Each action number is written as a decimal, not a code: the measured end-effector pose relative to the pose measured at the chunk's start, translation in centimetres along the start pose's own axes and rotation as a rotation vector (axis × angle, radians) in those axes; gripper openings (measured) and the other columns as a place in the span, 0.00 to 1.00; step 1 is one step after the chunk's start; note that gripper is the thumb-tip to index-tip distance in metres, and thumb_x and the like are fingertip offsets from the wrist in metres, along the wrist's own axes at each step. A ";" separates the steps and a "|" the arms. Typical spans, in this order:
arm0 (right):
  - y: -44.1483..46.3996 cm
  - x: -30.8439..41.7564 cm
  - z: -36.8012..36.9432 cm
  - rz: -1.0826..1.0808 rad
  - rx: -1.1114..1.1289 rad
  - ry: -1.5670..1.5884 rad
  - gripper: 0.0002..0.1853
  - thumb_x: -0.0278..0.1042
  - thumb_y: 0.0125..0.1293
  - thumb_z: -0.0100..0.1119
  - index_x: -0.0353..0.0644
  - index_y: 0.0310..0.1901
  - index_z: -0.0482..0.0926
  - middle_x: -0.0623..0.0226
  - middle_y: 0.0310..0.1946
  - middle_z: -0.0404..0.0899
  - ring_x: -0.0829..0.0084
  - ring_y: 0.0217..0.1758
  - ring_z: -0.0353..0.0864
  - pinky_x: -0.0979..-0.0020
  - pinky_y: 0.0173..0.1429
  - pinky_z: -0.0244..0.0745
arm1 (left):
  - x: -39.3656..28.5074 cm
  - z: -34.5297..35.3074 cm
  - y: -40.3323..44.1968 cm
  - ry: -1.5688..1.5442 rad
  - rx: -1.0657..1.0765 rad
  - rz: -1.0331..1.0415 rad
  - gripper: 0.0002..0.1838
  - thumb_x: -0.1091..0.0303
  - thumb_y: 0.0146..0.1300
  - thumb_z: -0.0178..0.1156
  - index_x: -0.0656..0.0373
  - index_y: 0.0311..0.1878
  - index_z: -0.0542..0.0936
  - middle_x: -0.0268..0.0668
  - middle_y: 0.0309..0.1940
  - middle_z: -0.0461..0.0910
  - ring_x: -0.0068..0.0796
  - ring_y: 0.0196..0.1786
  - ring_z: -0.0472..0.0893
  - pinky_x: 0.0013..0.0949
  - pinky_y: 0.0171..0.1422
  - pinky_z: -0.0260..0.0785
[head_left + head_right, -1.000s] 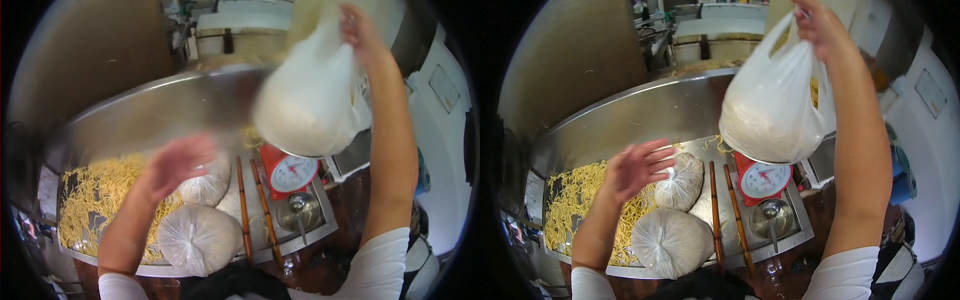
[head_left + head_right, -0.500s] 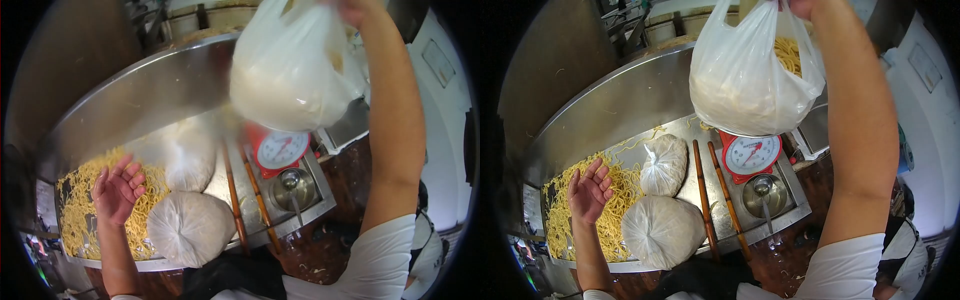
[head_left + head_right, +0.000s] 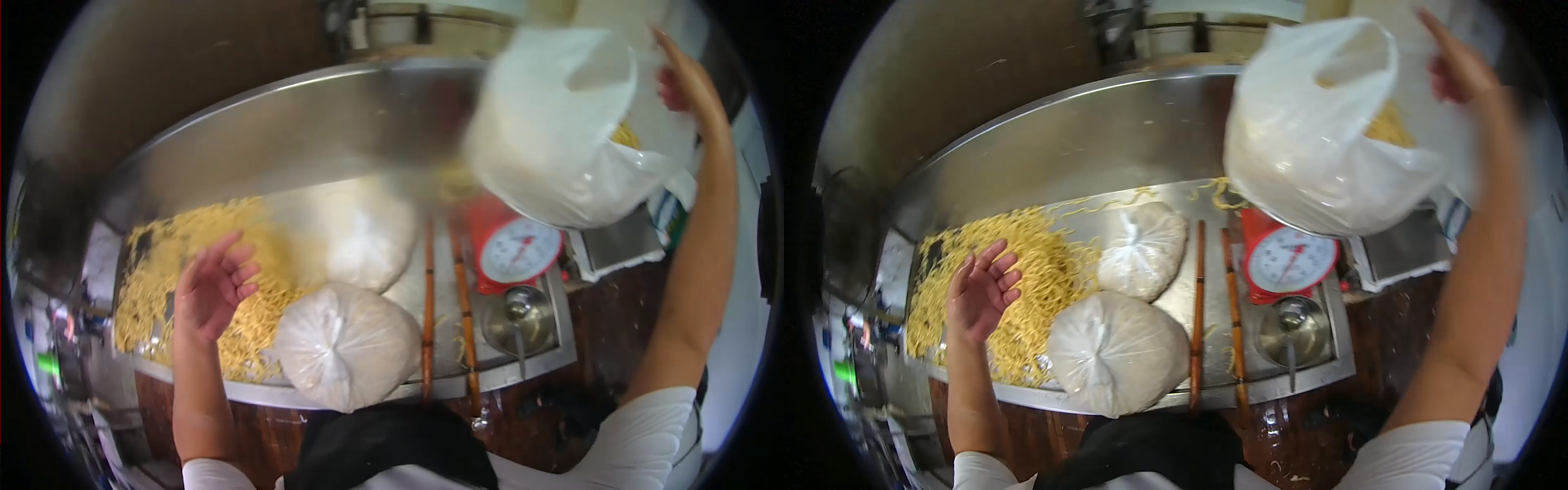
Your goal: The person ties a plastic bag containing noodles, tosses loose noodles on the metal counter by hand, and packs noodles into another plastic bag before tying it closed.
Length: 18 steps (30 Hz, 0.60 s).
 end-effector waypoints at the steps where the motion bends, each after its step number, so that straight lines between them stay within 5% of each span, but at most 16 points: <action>1: -0.5 -0.7 -0.5 -0.065 -0.287 -0.083 0.42 0.82 0.54 0.50 0.43 0.43 0.83 0.62 0.25 0.78 0.75 0.24 0.77 0.74 0.27 0.71 | -0.7 -0.7 -0.7 0.008 -0.024 0.012 0.29 0.48 0.72 0.48 0.60 0.66 0.69 0.42 0.52 0.80 0.36 0.50 0.82 0.38 0.50 0.79; 3: 2.4 -6.1 -3.6 -0.372 -0.551 -0.158 0.35 0.71 0.58 0.58 0.44 0.50 0.83 0.59 0.43 0.84 0.69 0.41 0.85 0.71 0.46 0.81 | -1.6 -2.6 -2.3 0.041 -0.096 0.063 0.28 0.49 0.72 0.48 0.60 0.65 0.69 0.42 0.52 0.80 0.35 0.49 0.82 0.38 0.50 0.79; 4: 2.0 -7.4 -4.6 -0.466 -0.645 -0.260 0.30 0.60 0.61 0.65 0.40 0.53 0.81 0.62 0.47 0.83 0.71 0.51 0.81 0.72 0.58 0.74 | -2.0 -3.2 -2.8 0.068 -0.139 0.082 0.28 0.49 0.72 0.48 0.60 0.65 0.70 0.41 0.51 0.80 0.35 0.49 0.82 0.37 0.50 0.78; 5: 1.5 -8.5 -5.0 -0.572 -0.674 -0.214 0.23 0.50 0.66 0.63 0.39 0.52 0.81 0.64 0.47 0.83 0.74 0.52 0.80 0.75 0.58 0.73 | -2.2 -3.7 -3.4 0.100 -0.196 0.093 0.27 0.48 0.71 0.49 0.58 0.64 0.71 0.39 0.50 0.81 0.33 0.48 0.83 0.36 0.49 0.78; 8: -6.4 -5.2 -2.0 -0.643 -0.516 -0.009 0.18 0.43 0.68 0.63 0.40 0.52 0.81 0.67 0.47 0.83 0.77 0.52 0.79 0.76 0.57 0.73 | -1.7 -7.2 -5.0 0.103 -0.294 0.064 0.27 0.47 0.71 0.49 0.55 0.64 0.71 0.37 0.50 0.81 0.32 0.48 0.82 0.35 0.49 0.78; 9: -8.8 -3.5 -0.7 -0.743 -0.456 0.129 0.13 0.42 0.66 0.65 0.42 0.45 0.84 0.70 0.37 0.84 0.81 0.38 0.80 0.79 0.45 0.75 | -0.9 -8.2 -5.4 0.122 -0.363 0.036 0.26 0.46 0.71 0.50 0.53 0.64 0.72 0.35 0.49 0.81 0.31 0.48 0.82 0.34 0.47 0.77; 13: -14.3 0.1 1.5 -0.661 -0.344 0.093 0.12 0.40 0.66 0.64 0.41 0.42 0.84 0.76 0.30 0.79 0.85 0.32 0.72 0.80 0.37 0.67 | 6.0 -14.8 -6.3 0.326 -0.488 -0.137 0.32 0.44 0.68 0.51 0.53 0.69 0.66 0.39 0.52 0.78 0.35 0.46 0.81 0.36 0.45 0.75; 14: -14.8 0.2 1.6 -0.672 -0.341 0.096 0.11 0.39 0.65 0.64 0.40 0.41 0.84 0.77 0.28 0.77 0.85 0.31 0.70 0.80 0.36 0.65 | 7.7 -14.3 -6.4 0.457 -0.636 -0.286 0.38 0.44 0.65 0.55 0.52 0.73 0.60 0.42 0.60 0.73 0.36 0.48 0.80 0.35 0.45 0.74; 16: -15.2 -0.2 1.4 -0.628 -0.293 0.122 0.12 0.40 0.65 0.64 0.41 0.41 0.84 0.77 0.28 0.77 0.85 0.31 0.70 0.80 0.36 0.65 | 10.5 -12.2 -6.9 0.730 -0.735 -0.354 0.45 0.51 0.62 0.63 0.56 0.76 0.54 0.51 0.73 0.57 0.46 0.68 0.67 0.44 0.63 0.67; 18: -15.1 -0.9 1.6 -0.593 -0.229 0.161 0.12 0.41 0.64 0.64 0.41 0.40 0.84 0.77 0.27 0.77 0.85 0.31 0.71 0.80 0.37 0.65 | 15.3 -19.0 -7.2 1.209 -0.479 0.038 0.44 0.56 0.61 0.65 0.59 0.75 0.54 0.55 0.73 0.54 0.51 0.75 0.57 0.45 0.74 0.55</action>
Point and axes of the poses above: each hand's wrist, its own y-axis towards the middle knuckle, its own z-axis out of the palm, x = y × z, the point moved 1 cm from there along y, towards the middle knuckle
